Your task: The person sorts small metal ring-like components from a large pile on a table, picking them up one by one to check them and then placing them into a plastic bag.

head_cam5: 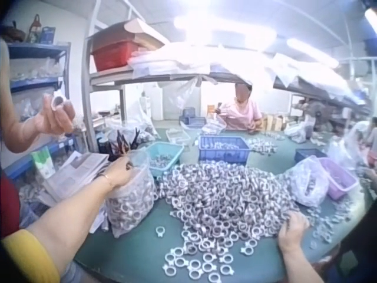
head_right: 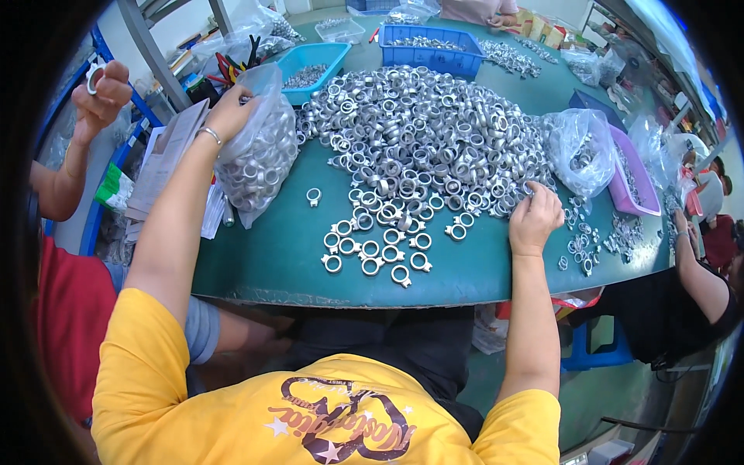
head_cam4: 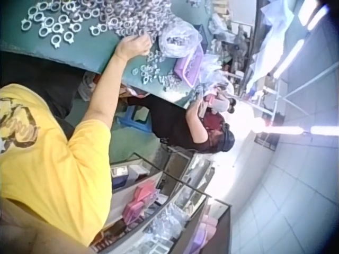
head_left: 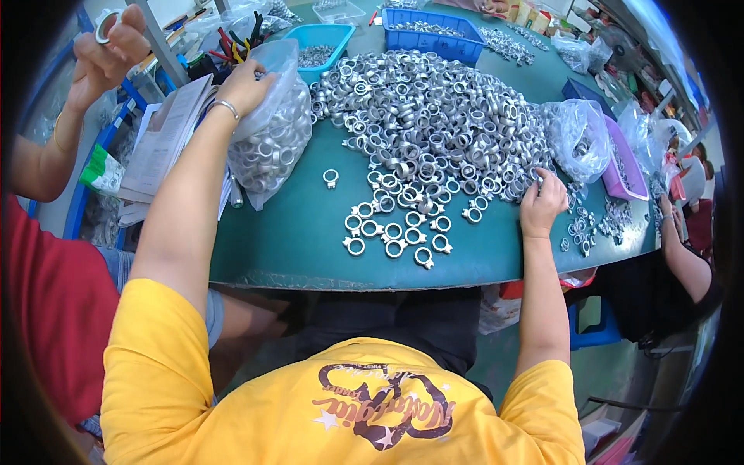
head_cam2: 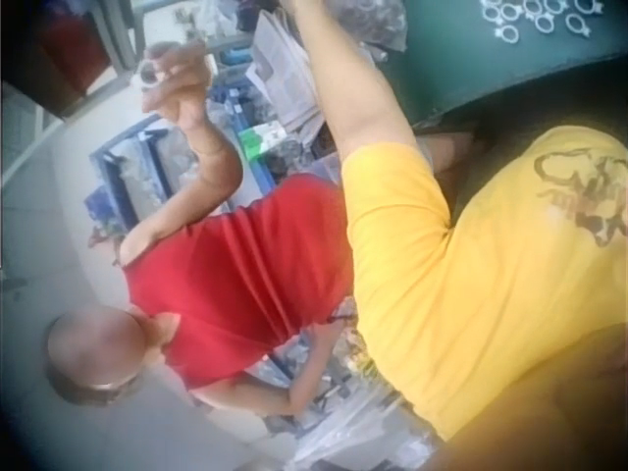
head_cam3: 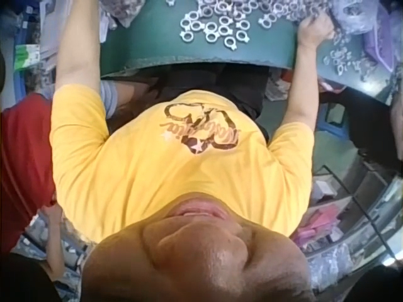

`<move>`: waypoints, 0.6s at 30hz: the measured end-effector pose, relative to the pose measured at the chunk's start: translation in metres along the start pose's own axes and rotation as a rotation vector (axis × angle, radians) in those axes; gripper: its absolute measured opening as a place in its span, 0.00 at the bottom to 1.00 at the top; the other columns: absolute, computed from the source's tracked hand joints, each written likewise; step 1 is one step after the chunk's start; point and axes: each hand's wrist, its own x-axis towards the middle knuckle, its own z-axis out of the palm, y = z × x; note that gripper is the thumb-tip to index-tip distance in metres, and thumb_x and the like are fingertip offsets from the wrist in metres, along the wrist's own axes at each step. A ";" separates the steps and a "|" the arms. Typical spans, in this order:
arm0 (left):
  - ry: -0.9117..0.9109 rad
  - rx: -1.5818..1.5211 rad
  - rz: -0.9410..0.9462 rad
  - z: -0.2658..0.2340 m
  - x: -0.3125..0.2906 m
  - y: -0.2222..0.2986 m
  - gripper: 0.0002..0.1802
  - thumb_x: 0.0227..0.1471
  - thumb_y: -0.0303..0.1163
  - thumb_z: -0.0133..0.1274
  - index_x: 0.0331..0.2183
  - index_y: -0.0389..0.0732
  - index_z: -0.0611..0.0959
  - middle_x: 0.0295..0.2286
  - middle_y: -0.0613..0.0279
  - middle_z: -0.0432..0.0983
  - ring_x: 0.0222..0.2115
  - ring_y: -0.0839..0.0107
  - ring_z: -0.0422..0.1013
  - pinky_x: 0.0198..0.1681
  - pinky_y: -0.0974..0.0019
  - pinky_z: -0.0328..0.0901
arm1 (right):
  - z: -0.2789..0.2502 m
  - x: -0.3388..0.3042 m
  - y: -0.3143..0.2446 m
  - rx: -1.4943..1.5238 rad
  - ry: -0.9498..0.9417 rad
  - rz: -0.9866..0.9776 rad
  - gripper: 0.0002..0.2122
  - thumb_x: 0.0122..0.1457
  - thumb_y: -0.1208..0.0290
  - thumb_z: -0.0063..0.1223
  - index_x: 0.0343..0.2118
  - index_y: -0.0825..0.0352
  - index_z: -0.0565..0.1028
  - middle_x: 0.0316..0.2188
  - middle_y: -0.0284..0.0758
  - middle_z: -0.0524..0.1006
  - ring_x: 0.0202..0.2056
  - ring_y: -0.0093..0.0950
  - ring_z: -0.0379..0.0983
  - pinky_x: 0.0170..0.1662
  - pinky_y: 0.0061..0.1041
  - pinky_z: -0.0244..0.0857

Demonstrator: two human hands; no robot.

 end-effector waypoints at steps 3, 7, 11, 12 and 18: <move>-0.041 -0.051 0.011 -0.006 -0.016 0.006 0.19 0.49 0.43 0.51 0.40 0.40 0.77 0.40 0.47 0.73 0.43 0.53 0.69 0.47 0.58 0.62 | 0.000 0.000 0.003 -0.028 -0.026 0.017 0.12 0.48 0.77 0.47 0.37 0.60 0.74 0.37 0.31 0.74 0.45 0.31 0.67 0.50 0.35 0.50; 0.081 -0.155 0.133 -0.004 -0.025 -0.027 0.14 0.49 0.32 0.51 0.39 0.40 0.76 0.40 0.48 0.73 0.43 0.52 0.69 0.48 0.58 0.62 | 0.002 0.001 -0.002 0.017 -0.035 -0.003 0.12 0.47 0.78 0.47 0.37 0.61 0.74 0.36 0.32 0.74 0.44 0.32 0.67 0.49 0.35 0.52; 0.121 -0.221 0.121 -0.012 -0.047 -0.003 0.14 0.47 0.27 0.52 0.40 0.39 0.76 0.40 0.49 0.73 0.43 0.53 0.69 0.48 0.60 0.61 | 0.000 -0.003 0.008 0.028 -0.057 -0.011 0.12 0.48 0.79 0.47 0.37 0.62 0.74 0.36 0.33 0.74 0.43 0.34 0.67 0.48 0.34 0.53; 0.121 -0.328 0.126 -0.010 -0.042 -0.011 0.14 0.47 0.26 0.52 0.39 0.38 0.76 0.38 0.50 0.74 0.42 0.55 0.70 0.47 0.62 0.62 | 0.003 -0.003 0.006 0.039 -0.067 -0.013 0.12 0.48 0.79 0.47 0.37 0.63 0.74 0.36 0.34 0.74 0.43 0.34 0.67 0.48 0.35 0.53; 0.386 -0.974 -0.126 -0.003 -0.041 -0.023 0.07 0.50 0.23 0.51 0.34 0.36 0.80 0.30 0.64 0.77 0.32 0.77 0.71 0.38 0.73 0.65 | 0.002 -0.004 0.007 0.062 -0.095 -0.035 0.12 0.46 0.80 0.47 0.37 0.66 0.73 0.37 0.37 0.74 0.44 0.38 0.67 0.50 0.36 0.54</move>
